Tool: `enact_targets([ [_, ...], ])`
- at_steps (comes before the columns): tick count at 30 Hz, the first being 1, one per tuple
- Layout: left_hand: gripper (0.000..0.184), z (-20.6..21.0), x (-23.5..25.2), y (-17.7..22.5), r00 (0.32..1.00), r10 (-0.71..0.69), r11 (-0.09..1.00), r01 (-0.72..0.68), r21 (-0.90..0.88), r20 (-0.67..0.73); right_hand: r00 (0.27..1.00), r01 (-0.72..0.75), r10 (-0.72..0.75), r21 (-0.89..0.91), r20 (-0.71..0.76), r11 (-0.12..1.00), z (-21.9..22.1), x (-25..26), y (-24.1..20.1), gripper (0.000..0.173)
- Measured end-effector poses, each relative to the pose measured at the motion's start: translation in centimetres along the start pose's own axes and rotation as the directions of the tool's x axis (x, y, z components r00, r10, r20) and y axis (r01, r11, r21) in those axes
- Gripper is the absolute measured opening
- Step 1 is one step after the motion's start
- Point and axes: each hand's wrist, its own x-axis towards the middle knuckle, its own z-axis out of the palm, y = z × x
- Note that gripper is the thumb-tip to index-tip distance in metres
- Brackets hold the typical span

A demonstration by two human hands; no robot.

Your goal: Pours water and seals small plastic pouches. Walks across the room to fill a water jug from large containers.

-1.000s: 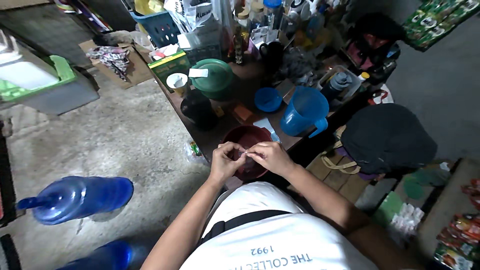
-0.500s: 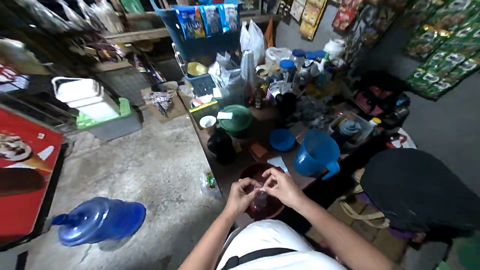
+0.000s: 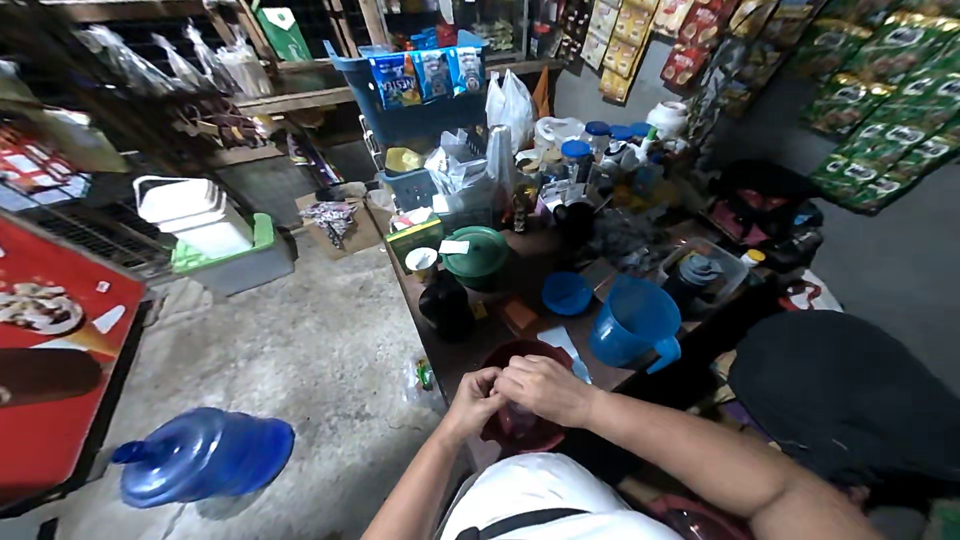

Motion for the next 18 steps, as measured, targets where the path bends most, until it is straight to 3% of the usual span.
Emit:
enact_targets([
  [2, 0.018, 0.0, 0.2, 0.4, 1.0, -0.021, 1.0, 0.021, 0.013, 0.008, 0.998, 0.067, -0.068, -0.032, -0.01, 0.997, -0.3, 0.4, 0.2, 0.01],
  [5, 0.019, 0.0, 0.5, 0.6, 1.0, -0.002, 0.998, 0.001, 0.066, 0.014, 0.998, 0.043, -0.044, -0.027, -0.034, 0.999, -0.4, 0.3, 0.3, 0.007],
  [8, 0.018, 0.1, 0.6, -0.3, 0.997, 0.073, 0.993, -0.07, 0.091, -0.022, 0.988, -0.106, 0.113, 0.073, -0.101, 0.992, 0.2, -0.6, 0.3, 0.013],
  [11, 0.011, 0.4, 0.7, -1.2, 0.997, 0.071, 0.996, -0.07, 0.06, -0.019, 0.925, -0.332, 0.355, 0.162, -0.139, 0.929, 1.4, -2.2, 0.0, 0.018],
  [13, 0.007, 0.4, 0.8, -1.5, 0.997, 0.073, 0.996, -0.073, 0.052, 0.006, 0.847, -0.508, 0.525, 0.166, -0.078, 0.845, 1.7, -3.0, -0.3, 0.033],
  [15, 0.007, 0.4, 0.8, -1.6, 0.997, 0.069, 0.997, -0.07, 0.03, 0.026, 0.771, -0.633, 0.631, 0.218, 0.085, 0.743, 1.6, -3.5, -0.7, 0.043],
  [18, 0.008, 0.2, 0.8, -1.6, 0.996, 0.069, 0.997, -0.071, 0.023, 0.052, 0.759, -0.639, 0.633, 0.364, 0.153, 0.678, 1.9, -3.6, -1.0, 0.041],
])
